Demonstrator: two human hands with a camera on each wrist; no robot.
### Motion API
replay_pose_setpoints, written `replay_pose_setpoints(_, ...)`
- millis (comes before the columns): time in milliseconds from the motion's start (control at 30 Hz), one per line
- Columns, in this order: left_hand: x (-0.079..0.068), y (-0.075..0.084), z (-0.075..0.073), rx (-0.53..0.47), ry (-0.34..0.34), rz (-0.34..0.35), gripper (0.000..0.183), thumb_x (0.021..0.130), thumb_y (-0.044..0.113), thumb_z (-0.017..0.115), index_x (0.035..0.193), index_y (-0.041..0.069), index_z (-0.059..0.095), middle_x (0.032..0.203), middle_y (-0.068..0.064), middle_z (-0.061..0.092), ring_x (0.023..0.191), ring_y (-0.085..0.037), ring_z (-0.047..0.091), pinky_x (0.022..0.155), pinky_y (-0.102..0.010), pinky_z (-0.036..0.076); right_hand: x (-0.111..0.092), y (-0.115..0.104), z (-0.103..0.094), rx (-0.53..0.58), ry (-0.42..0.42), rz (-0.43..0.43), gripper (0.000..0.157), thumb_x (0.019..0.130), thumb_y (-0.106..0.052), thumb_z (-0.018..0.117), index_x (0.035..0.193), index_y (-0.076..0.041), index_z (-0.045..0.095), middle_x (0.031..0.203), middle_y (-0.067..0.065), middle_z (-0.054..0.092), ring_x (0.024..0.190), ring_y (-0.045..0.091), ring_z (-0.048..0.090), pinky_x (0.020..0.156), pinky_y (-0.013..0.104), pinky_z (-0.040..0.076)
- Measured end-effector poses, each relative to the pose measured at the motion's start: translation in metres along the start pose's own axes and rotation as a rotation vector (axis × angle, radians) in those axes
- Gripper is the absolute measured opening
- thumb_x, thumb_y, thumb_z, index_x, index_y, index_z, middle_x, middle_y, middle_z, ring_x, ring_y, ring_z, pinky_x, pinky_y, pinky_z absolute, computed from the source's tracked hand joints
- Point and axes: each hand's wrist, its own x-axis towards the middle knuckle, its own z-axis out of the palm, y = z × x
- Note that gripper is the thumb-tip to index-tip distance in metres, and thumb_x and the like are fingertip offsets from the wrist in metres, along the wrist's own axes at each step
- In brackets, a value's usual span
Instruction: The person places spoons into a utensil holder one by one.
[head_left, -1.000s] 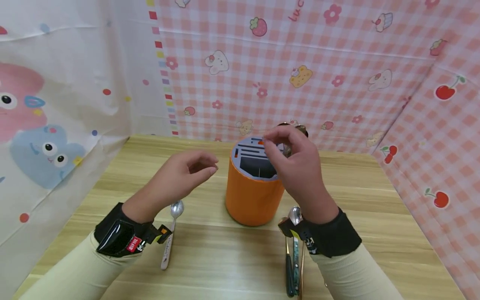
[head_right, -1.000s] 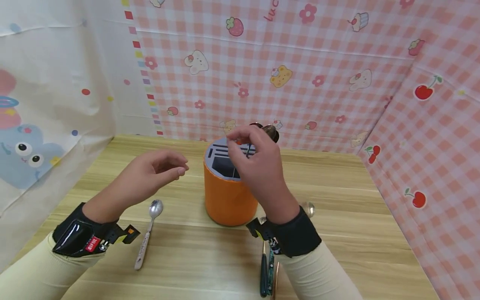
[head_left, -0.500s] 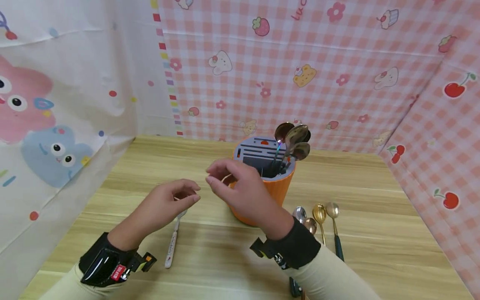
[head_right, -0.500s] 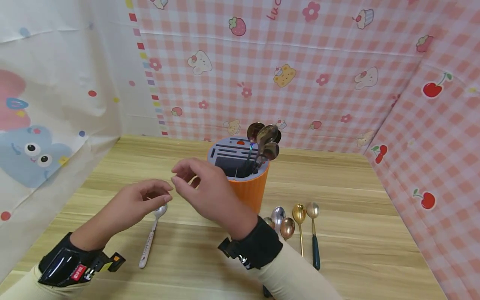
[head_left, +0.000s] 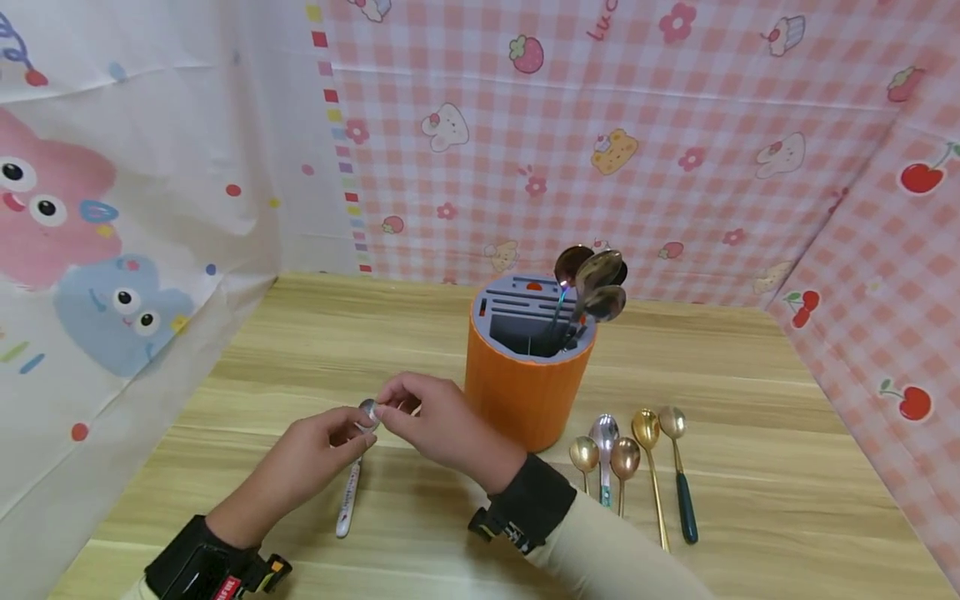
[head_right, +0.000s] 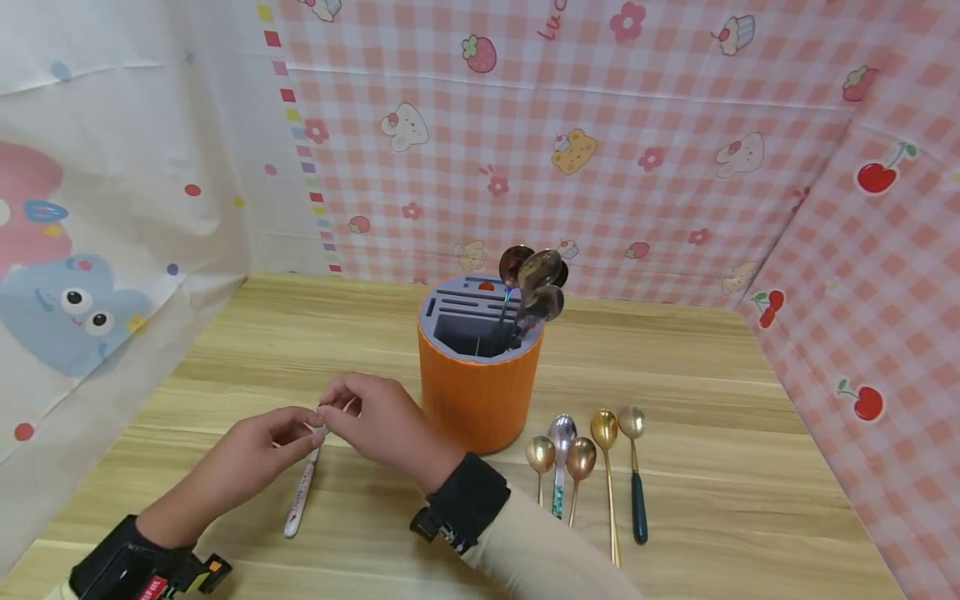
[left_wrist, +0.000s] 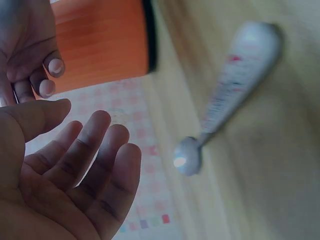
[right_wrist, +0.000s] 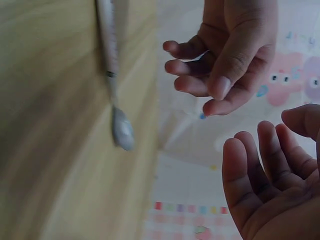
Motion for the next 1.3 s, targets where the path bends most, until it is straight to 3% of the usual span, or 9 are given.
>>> replay_pose_setpoints(200,-0.005,-0.013,0.01,0.029,0.011,-0.043,0.022,0.093,0.024,0.068,0.109,0.009,0.065,0.084,0.001,0.068,0.078,-0.012,0.061,0.068,-0.035,0.05,0.006,0.02,0.021,0.032,-0.03,0.071,0.004,0.094,-0.021,0.067,0.097,-0.019,0.066,0.087,-0.006,0.063,0.078,0.01,0.056,0.062,0.022,0.048)
replay_pose_setpoints(400,-0.009,-0.023,0.019,0.089,0.017,-0.032,0.018,0.091,0.025,0.07,0.102,0.011,0.066,0.078,0.003,0.068,0.072,-0.011,0.061,0.065,-0.035,0.05,0.009,0.036,0.036,0.049,-0.039,0.094,0.003,0.093,-0.019,0.067,0.094,-0.016,0.067,0.086,-0.005,0.064,0.077,0.009,0.056,0.065,0.021,0.047)
replay_pose_setpoints(767,-0.016,-0.035,0.03,0.111,0.021,-0.076,0.013,0.09,0.026,0.071,0.091,0.015,0.065,0.067,0.006,0.06,0.056,-0.01,0.05,0.05,-0.029,0.042,0.008,0.057,0.058,0.068,-0.068,0.171,0.004,0.093,-0.019,0.067,0.091,-0.016,0.067,0.081,-0.006,0.062,0.066,0.006,0.054,0.054,0.021,0.045)
replay_pose_setpoints(1000,-0.016,-0.041,0.03,0.165,0.044,-0.091,0.017,0.087,0.027,0.074,0.081,0.017,0.061,0.063,0.006,0.056,0.053,-0.009,0.047,0.049,-0.028,0.039,0.011,0.06,0.065,0.094,-0.076,0.183,0.004,0.092,-0.02,0.067,0.09,-0.017,0.067,0.079,-0.006,0.063,0.066,0.006,0.055,0.054,0.021,0.045)
replay_pose_setpoints(1300,-0.015,-0.041,0.029,0.213,-0.025,-0.153,0.029,0.085,0.03,0.075,0.072,0.015,0.054,0.061,0.004,0.051,0.053,-0.012,0.043,0.05,-0.029,0.034,0.016,0.061,0.071,0.042,-0.078,0.19,0.004,0.091,-0.02,0.068,0.088,-0.017,0.067,0.078,-0.007,0.063,0.067,0.006,0.052,0.056,0.021,0.042)
